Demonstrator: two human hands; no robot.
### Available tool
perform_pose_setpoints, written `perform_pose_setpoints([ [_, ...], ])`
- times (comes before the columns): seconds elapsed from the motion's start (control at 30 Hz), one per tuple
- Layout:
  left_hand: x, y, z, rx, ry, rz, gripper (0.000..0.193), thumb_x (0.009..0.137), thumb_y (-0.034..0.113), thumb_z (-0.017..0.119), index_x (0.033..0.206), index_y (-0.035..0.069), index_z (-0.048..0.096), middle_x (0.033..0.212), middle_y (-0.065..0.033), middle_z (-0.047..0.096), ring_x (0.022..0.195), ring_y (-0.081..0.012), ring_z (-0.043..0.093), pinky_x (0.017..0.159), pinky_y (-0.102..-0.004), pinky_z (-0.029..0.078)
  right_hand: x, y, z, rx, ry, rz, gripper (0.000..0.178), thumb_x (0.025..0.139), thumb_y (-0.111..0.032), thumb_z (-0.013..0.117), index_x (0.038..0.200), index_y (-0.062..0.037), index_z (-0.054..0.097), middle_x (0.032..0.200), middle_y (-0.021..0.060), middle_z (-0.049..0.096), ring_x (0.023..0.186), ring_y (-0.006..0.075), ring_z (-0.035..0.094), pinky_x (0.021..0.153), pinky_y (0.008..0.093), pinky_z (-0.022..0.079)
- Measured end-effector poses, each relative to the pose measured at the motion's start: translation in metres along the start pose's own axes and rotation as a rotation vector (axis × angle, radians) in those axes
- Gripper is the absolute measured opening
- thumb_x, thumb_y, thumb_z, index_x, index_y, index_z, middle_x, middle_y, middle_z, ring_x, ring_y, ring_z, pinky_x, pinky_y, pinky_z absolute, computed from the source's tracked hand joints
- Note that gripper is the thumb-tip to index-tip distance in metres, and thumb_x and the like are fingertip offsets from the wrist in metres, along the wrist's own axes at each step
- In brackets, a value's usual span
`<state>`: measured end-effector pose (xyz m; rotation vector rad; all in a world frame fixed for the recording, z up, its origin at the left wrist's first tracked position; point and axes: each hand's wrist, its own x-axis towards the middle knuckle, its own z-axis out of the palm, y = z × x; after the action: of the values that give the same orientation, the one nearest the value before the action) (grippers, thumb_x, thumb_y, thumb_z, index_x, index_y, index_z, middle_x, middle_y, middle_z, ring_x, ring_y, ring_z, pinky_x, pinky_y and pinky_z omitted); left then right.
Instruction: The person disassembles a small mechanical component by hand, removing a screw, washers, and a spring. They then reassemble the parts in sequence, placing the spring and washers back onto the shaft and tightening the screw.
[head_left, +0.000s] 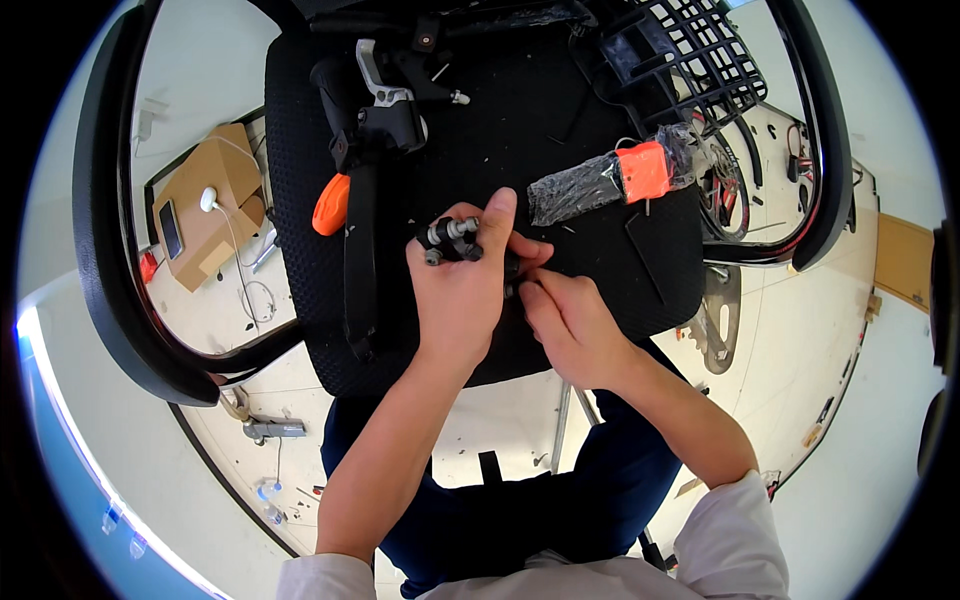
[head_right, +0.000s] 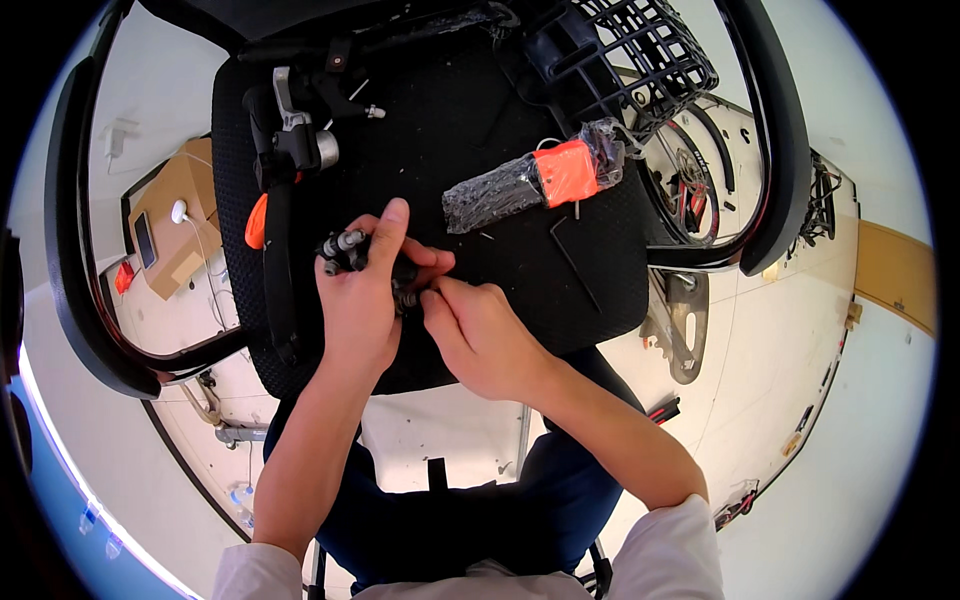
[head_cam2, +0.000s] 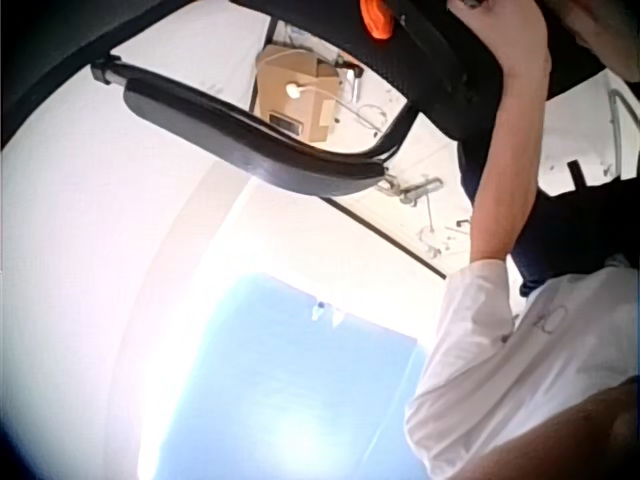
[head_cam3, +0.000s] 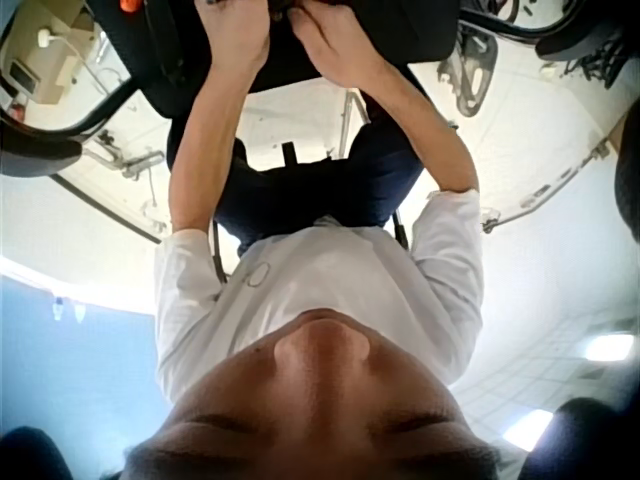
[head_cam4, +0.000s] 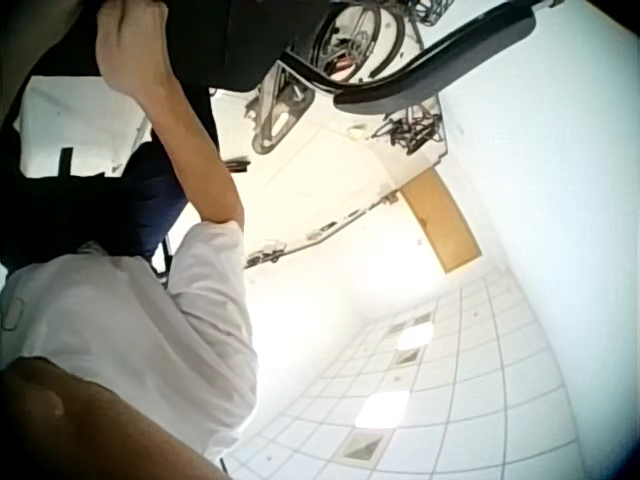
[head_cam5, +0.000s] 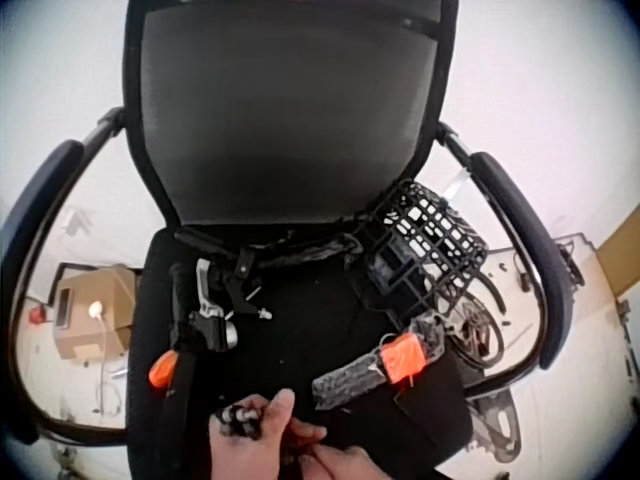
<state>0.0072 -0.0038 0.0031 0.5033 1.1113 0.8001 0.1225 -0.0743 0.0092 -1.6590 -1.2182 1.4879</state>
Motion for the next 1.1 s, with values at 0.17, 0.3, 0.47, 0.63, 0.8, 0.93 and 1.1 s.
perform_pose_setpoints([
  [0.17,-0.003,0.004,-0.002,-0.142,-0.041,-0.324,0.026,0.089,0.022,0.067,0.072,0.004,0.061,0.065,-0.0115,0.063,0.069,-0.0252,0.069,0.061,-0.0334,0.056,-0.006,0.004,-0.019,-0.606,-0.014,-0.422,0.017,0.086,-0.015,0.057,0.075,-0.003,0.051,0.047,0.0079,0.048,0.04,0.029,0.053,0.039,0.0348,0.041],
  [0.3,-0.003,0.001,-0.003,-0.131,-0.159,-0.531,0.02,0.088,0.02,0.068,0.077,0.007,0.058,0.071,-0.0104,0.064,0.074,-0.0233,0.07,0.055,-0.0267,0.052,0.003,0.004,-0.04,-0.955,-0.057,-0.876,0.022,0.077,-0.022,0.065,0.07,-0.0101,0.047,0.045,0.0018,0.045,0.037,0.02,0.052,0.036,0.0311,0.04],
  [0.47,0.006,-0.002,-0.002,-0.263,-0.162,-0.374,0.018,0.088,0.018,0.067,0.078,0.005,0.059,0.07,-0.0116,0.065,0.075,-0.0246,0.07,0.062,-0.028,0.055,0.012,-0.003,-0.047,-0.79,0.025,-0.823,0.02,0.079,-0.018,0.063,0.069,-0.0084,0.048,0.047,0.0019,0.046,0.037,0.0207,0.05,0.036,0.0316,0.039],
  [0.63,0.012,0.012,-0.01,-0.248,-0.171,-0.14,0.024,0.091,0.02,0.065,0.078,0.001,0.059,0.074,-0.014,0.067,0.078,-0.0261,0.07,0.077,-0.0341,0.055,0.005,-0.04,-0.047,-0.145,0.411,-0.178,0.015,0.088,-0.01,0.057,0.078,0.0004,0.051,0.056,0.0069,0.052,0.045,0.0116,0.05,0.045,0.0274,0.039],
  [0.8,0.013,0.013,-0.001,-0.169,-0.106,0.082,0.031,0.091,0.031,0.066,0.078,0.003,0.059,0.08,-0.0129,0.069,0.084,-0.0201,0.067,0.084,-0.0336,0.051,0.017,-0.012,-0.018,-0.588,0.61,-0.397,0.025,0.078,-0.003,0.066,0.101,0.0033,0.056,0.088,0.0159,0.06,0.08,0.0296,0.062,0.071,0.0356,0.049],
  [0.93,0.015,0.014,-0.006,-0.024,-0.069,0.187,0.031,0.094,0.031,0.06,0.083,0.002,0.057,0.087,-0.0139,0.069,0.09,-0.0205,0.066,0.088,-0.0357,0.051,0.021,-0.015,-0.022,-0.524,0.793,-0.476,0.024,0.076,-0.001,0.066,0.099,0.0004,0.058,0.093,0.0135,0.06,0.083,0.0265,0.061,0.072,0.0319,0.049],
  [1.1,0.014,0.012,-0.003,0.094,-0.096,0.302,0.032,0.096,0.031,0.059,0.085,0.001,0.056,0.089,-0.0146,0.069,0.092,-0.02,0.066,0.089,-0.0359,0.052,0.021,-0.015,-0.003,-0.161,0.432,-0.416,0.019,0.075,-0.002,0.072,0.091,-0.0002,0.062,0.072,0.0065,0.06,0.063,0.0155,0.059,0.059,0.0268,0.047],
])
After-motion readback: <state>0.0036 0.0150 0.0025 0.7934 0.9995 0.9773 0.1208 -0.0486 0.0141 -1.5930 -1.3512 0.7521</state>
